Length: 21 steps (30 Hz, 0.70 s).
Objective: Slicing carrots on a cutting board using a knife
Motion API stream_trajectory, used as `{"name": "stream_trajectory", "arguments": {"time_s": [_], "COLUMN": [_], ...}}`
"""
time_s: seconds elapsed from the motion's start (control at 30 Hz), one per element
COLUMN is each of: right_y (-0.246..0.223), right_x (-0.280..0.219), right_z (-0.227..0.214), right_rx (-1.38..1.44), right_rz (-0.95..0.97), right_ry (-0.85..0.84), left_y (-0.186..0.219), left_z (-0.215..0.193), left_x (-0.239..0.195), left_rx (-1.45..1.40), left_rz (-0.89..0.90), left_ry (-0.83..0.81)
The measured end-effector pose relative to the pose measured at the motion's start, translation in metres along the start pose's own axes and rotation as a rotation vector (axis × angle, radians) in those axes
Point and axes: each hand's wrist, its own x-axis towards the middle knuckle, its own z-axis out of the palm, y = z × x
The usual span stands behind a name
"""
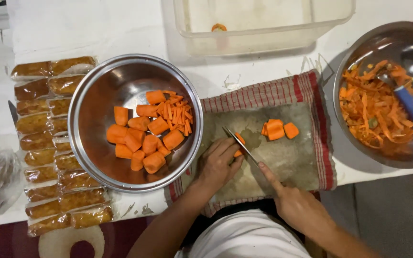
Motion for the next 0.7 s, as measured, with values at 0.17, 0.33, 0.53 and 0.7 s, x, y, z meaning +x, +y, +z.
{"name": "stream_trajectory", "arguments": {"time_s": [0.17, 0.33, 0.53, 0.7], "right_y": [-0.019, -0.012, -0.009, -0.009], "right_x": [0.010, 0.013, -0.008, -0.017], "right_z": [-0.020, -0.031, -0.023, -0.016], "right_rx": [0.019, 0.259, 0.192, 0.204], "right_rz": [0.033, -0.019, 0.068, 0.042], "right_ry": [-0.006, 0.102, 0.126, 0.193], "left_y": [0.002, -0.001, -0.006, -0.010], "left_z": [0.001, 0.005, 0.008, 0.013], "left_x": [-0.002, -0.006, -0.014, -0.018], "left_rx": [0.032, 0.017, 0.046, 0.027], "left_rz": [-0.001, -0.005, 0.051, 0.031], "left_ry": [0.000, 0.024, 0.023, 0.064]}}
